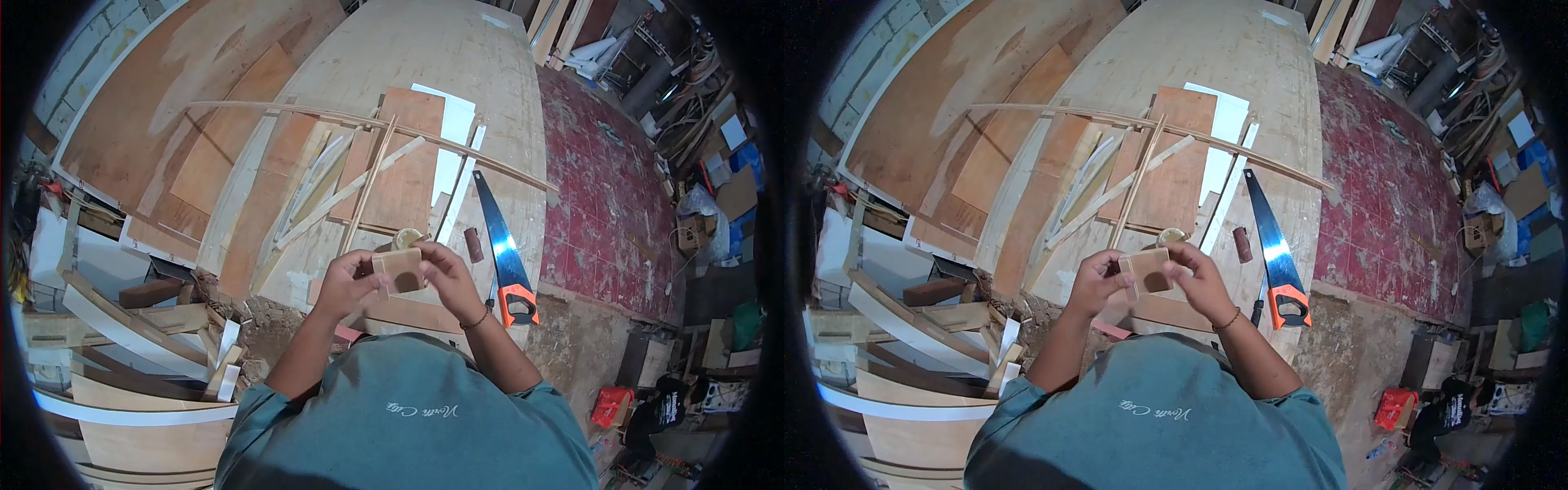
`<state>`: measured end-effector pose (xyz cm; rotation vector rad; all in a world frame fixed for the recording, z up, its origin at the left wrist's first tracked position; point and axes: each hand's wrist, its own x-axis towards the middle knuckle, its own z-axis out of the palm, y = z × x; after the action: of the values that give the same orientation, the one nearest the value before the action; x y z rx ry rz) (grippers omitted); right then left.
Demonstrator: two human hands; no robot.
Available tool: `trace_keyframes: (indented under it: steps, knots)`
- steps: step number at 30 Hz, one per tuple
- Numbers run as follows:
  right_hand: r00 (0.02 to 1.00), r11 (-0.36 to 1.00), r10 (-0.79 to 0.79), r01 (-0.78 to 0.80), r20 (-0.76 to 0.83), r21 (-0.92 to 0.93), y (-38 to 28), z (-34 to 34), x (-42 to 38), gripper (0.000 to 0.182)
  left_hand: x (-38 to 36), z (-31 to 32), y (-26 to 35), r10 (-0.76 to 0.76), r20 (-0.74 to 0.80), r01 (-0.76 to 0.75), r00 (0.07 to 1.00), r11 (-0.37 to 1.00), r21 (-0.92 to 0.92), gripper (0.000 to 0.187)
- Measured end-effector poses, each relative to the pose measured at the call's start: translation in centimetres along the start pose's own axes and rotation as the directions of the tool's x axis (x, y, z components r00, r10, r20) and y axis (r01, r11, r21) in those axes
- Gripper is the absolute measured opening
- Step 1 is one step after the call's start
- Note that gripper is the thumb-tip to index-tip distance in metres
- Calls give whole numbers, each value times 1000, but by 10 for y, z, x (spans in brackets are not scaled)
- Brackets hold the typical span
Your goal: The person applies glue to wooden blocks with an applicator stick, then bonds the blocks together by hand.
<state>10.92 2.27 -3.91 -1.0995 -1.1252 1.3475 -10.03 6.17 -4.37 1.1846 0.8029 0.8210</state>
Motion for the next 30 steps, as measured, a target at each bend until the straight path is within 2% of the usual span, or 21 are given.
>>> trace_keyframes:
  steps: [1, 3, 6, 8, 10, 11, 16, 19, 21, 24, 28, 30]
  knots:
    - [993, 996, -44, 51, -114, 66, 3, 0, 1, 28, 2, -4, -9, -2, 0, 2, 1000, 1000, 0, 26]
    - [989, 995, -3, 17, -146, 96, 15, -15, 3, 30, 8, -12, -24, -274, -62, 244, 960, 923, -298, 23]
    - [980, 995, 66, -50, -185, 92, 23, -31, 2, 32, 8, -17, -40, -338, -81, 289, 938, 887, -359, 21]
    - [986, 996, 91, -89, -140, 16, 26, -33, -1, 30, 7, -19, -48, -341, -69, 294, 937, 882, -369, 22]
    - [986, 989, 143, -140, -91, 44, 32, -33, -1, 32, 6, -18, -49, -345, -58, 299, 937, 877, -377, 22]
    - [981, 980, 190, -187, -39, 68, 34, -33, 0, 34, 6, -17, -49, -340, -58, 298, 939, 885, -357, 23]
    - [984, 983, 159, -165, 77, 76, 38, -19, 0, 39, 5, -15, -45, -371, -67, 329, 926, 883, -336, 28]
    - [960, 967, 240, -249, 141, 48, 38, -17, 0, 30, 3, -12, -42, -329, -19, 309, 944, 903, -299, 29]
    - [955, 970, 235, -241, 182, 11, 41, -15, 1, 21, 1, -8, -36, -218, -11, 218, 976, 976, -14, 30]
    - [957, 974, 221, -226, 187, 4, 39, -16, 3, 16, 0, -6, -29, -180, -25, 182, 983, 980, 81, 30]
    - [954, 975, 217, -223, 208, 4, 41, -18, 4, 19, 0, -4, -31, -184, -42, 186, 982, 982, 26, 25]
    - [956, 970, 241, -243, 165, -11, 48, -21, 5, 24, 1, -7, -38, -179, -57, 181, 982, 983, 29, 30]
